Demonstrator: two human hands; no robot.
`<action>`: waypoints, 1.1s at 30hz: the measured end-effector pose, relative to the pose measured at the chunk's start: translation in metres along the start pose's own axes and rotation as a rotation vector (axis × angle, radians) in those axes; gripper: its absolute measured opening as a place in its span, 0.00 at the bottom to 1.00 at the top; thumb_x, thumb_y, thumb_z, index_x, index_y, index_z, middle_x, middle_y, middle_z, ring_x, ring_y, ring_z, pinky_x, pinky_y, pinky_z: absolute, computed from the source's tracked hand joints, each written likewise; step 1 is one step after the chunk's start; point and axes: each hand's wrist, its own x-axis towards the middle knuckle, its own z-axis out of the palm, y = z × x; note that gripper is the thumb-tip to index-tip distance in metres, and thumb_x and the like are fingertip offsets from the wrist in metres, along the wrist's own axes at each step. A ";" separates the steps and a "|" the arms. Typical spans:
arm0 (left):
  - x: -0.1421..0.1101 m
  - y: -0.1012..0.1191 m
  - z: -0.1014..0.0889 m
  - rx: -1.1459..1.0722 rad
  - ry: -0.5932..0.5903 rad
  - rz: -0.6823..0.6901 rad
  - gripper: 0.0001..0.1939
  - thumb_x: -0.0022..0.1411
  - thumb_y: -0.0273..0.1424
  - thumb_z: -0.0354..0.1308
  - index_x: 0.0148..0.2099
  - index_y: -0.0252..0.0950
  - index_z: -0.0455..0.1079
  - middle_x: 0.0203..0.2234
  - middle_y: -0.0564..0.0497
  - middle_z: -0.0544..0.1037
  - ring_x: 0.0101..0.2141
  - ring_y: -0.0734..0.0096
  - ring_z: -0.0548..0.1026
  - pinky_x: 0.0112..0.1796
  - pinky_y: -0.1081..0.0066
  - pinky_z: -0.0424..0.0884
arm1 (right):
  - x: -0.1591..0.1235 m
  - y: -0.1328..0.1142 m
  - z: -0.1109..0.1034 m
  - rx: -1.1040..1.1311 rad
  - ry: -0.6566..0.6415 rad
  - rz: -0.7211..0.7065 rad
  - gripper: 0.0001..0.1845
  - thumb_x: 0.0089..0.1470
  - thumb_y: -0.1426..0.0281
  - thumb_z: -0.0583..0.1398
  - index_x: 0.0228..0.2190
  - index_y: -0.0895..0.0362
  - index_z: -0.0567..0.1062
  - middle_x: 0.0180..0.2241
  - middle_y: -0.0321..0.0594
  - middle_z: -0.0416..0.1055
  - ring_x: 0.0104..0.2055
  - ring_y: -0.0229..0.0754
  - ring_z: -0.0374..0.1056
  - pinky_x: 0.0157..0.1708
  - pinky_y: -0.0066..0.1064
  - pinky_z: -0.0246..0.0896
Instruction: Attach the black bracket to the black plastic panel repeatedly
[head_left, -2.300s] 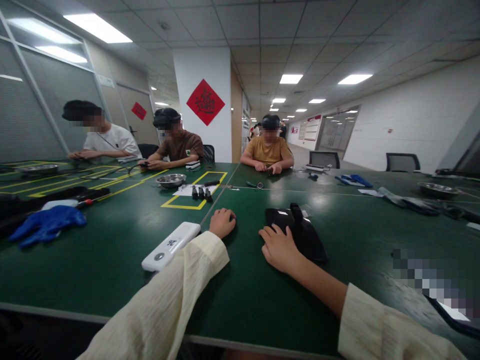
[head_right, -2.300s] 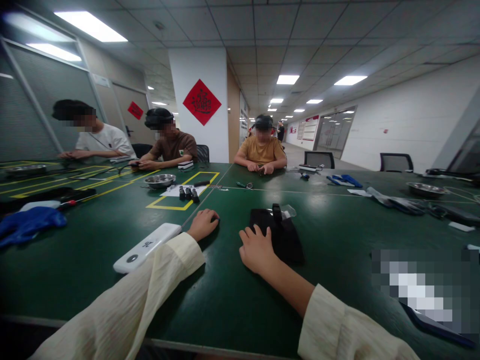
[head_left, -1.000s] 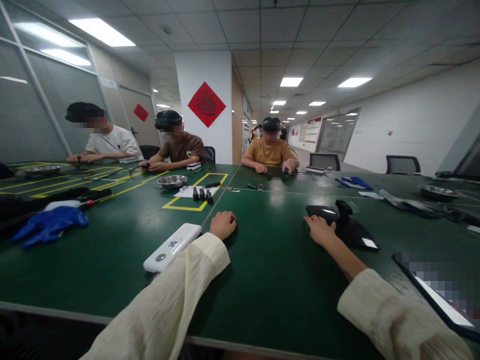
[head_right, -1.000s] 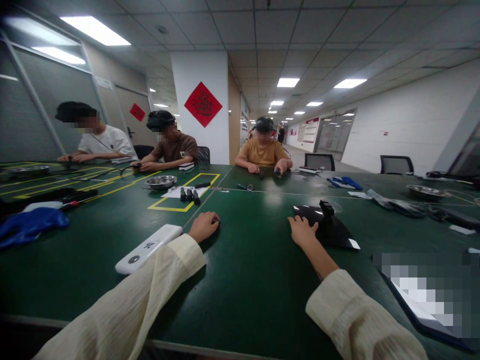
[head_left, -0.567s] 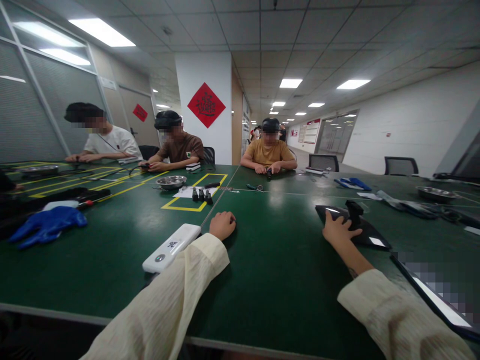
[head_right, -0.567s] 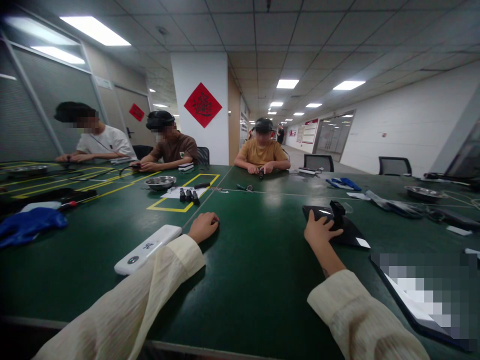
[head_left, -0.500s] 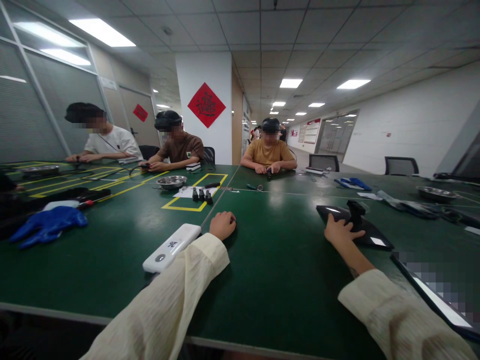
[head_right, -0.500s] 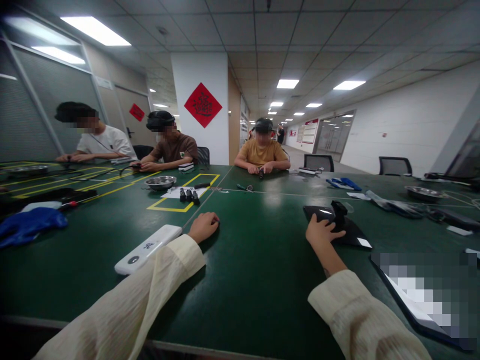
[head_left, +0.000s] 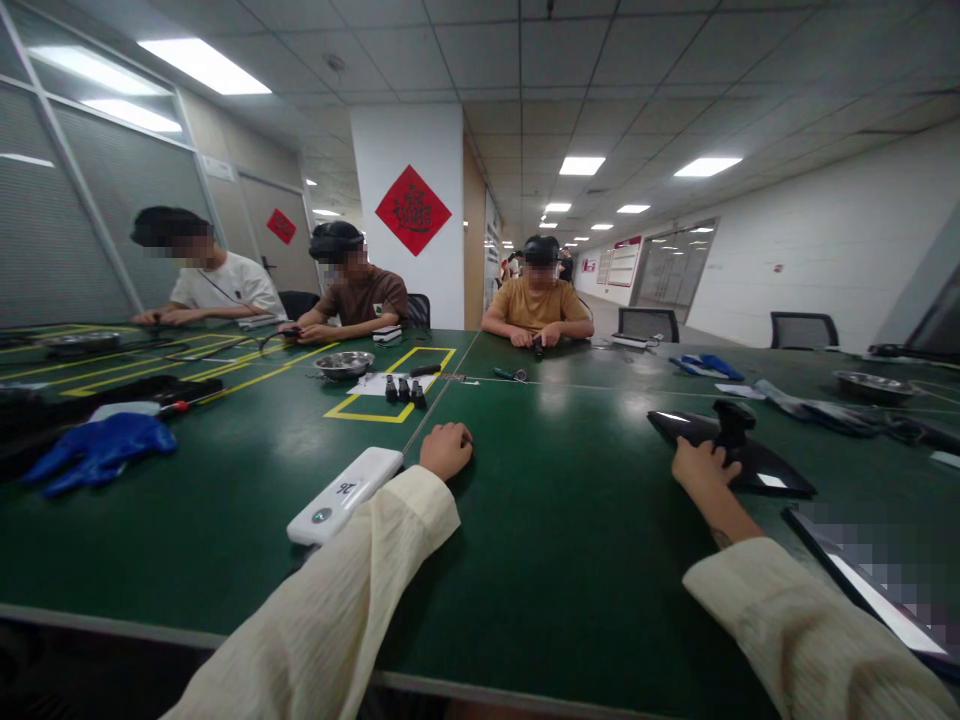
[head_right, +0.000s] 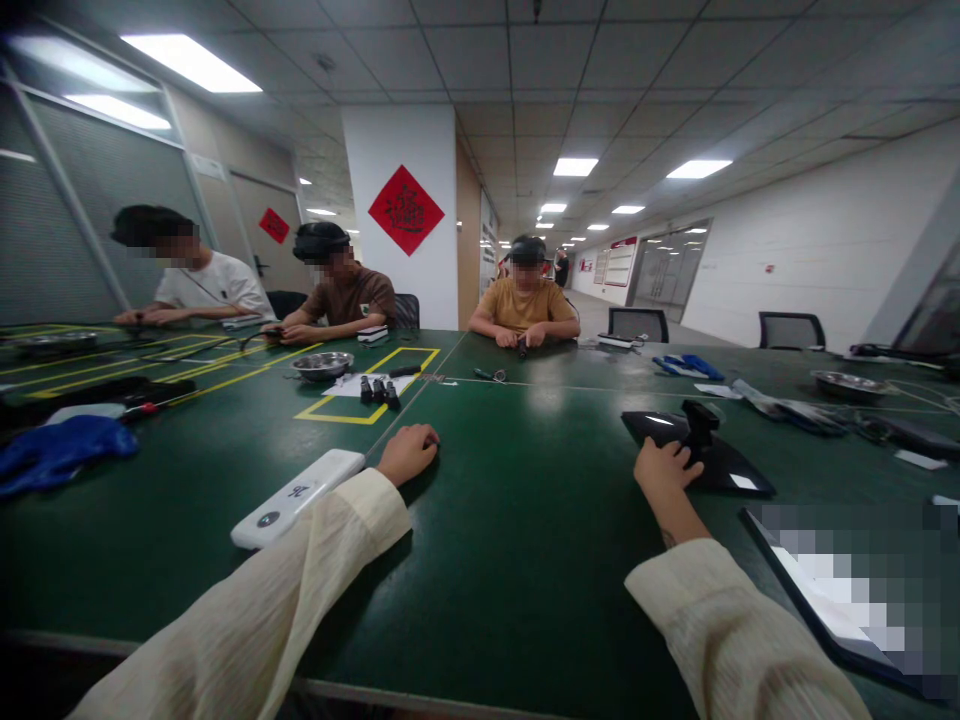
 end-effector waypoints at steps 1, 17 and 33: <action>0.000 0.000 0.000 0.003 -0.001 0.002 0.11 0.56 0.30 0.48 0.40 0.39 0.69 0.39 0.49 0.74 0.42 0.63 0.68 0.39 0.68 0.65 | 0.001 0.001 0.000 0.009 0.002 0.007 0.26 0.58 0.73 0.40 0.52 0.54 0.67 0.57 0.57 0.53 0.60 0.59 0.47 0.51 0.55 0.41; 0.001 -0.003 0.001 0.009 0.004 0.023 0.12 0.56 0.28 0.47 0.40 0.38 0.69 0.39 0.49 0.74 0.41 0.64 0.69 0.38 0.68 0.65 | 0.009 0.012 -0.001 0.031 0.099 0.045 0.22 0.54 0.74 0.46 0.44 0.59 0.74 0.51 0.58 0.62 0.54 0.61 0.53 0.47 0.51 0.46; -0.001 0.000 -0.001 0.008 0.002 0.012 0.12 0.56 0.29 0.48 0.40 0.39 0.69 0.39 0.49 0.73 0.42 0.64 0.69 0.39 0.69 0.65 | 0.020 0.027 0.006 0.039 0.136 0.010 0.19 0.47 0.78 0.49 0.36 0.71 0.76 0.44 0.67 0.65 0.50 0.60 0.57 0.42 0.44 0.53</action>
